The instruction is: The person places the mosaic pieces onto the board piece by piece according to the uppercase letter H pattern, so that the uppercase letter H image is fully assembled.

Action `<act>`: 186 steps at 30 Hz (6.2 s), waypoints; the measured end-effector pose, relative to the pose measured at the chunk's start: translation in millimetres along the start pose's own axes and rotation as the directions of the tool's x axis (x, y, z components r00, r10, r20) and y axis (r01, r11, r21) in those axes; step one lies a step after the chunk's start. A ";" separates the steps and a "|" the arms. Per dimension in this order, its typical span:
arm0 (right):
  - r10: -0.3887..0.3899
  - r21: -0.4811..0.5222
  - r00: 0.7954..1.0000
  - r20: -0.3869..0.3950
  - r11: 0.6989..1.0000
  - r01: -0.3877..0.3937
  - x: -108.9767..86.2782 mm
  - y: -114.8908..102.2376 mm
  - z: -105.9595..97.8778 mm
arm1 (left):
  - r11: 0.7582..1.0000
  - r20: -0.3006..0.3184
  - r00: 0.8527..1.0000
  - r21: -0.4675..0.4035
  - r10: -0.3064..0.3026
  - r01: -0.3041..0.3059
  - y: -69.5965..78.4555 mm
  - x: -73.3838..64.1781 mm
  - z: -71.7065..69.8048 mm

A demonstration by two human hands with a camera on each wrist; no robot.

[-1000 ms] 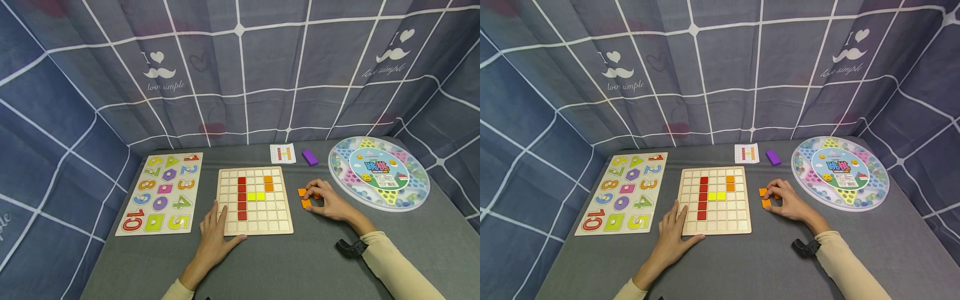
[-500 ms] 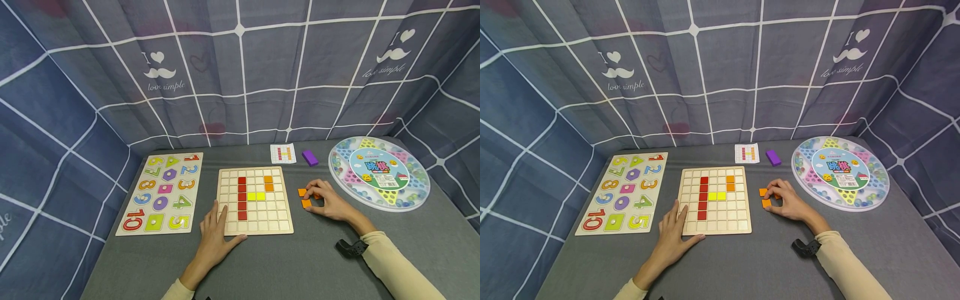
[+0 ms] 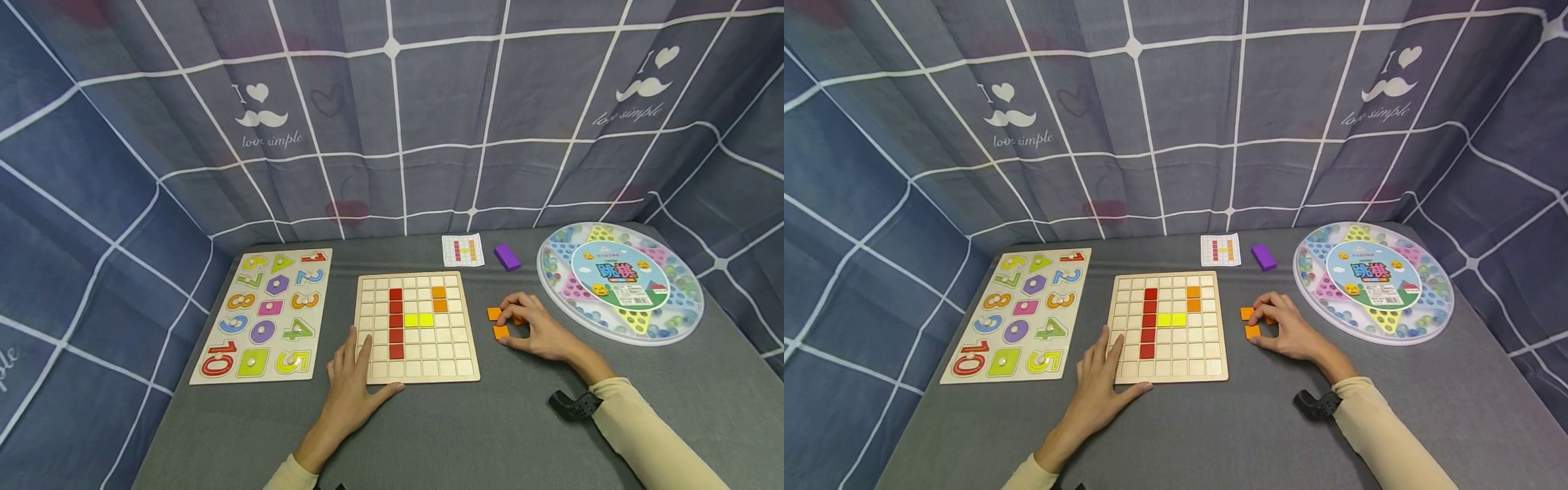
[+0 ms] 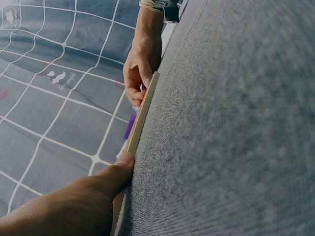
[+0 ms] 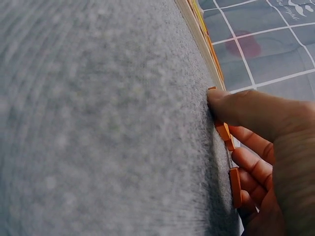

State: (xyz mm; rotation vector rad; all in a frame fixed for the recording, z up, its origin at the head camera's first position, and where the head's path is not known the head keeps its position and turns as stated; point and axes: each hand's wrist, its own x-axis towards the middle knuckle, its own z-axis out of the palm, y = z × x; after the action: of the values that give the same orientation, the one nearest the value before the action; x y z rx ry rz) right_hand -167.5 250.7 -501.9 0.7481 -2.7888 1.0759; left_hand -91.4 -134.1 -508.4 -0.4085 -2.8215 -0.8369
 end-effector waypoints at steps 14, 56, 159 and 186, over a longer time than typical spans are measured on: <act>-0.008 0.023 1.000 -0.014 1.000 0.008 -0.2 1.0 0.3 | 1.000 0.009 1.000 -0.009 -0.008 0.008 1.8 0.6 -1.8; -0.047 0.081 0.998 0.041 0.996 0.044 75.7 -46.9 51.8 | 1.000 -0.004 1.000 -0.008 0.003 -0.003 2.1 -0.8 -0.8; -0.007 0.061 0.999 -0.048 0.998 0.010 17.4 12.3 5.1 | 1.000 -0.009 1.000 0.022 0.006 -0.006 1.3 -1.2 0.5; 0.010 0.068 0.999 -0.040 0.998 -0.007 15.8 12.3 5.6 | 1.000 -0.002 1.000 0.005 0.003 -0.003 1.8 -1.2 0.1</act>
State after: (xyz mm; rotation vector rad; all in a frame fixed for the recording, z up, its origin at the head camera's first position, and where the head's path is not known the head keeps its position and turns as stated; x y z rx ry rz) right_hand -186.4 248.4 -510.1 0.7136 -2.7368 1.1793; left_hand -89.7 -132.8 -507.9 -0.4116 -2.8199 -0.8291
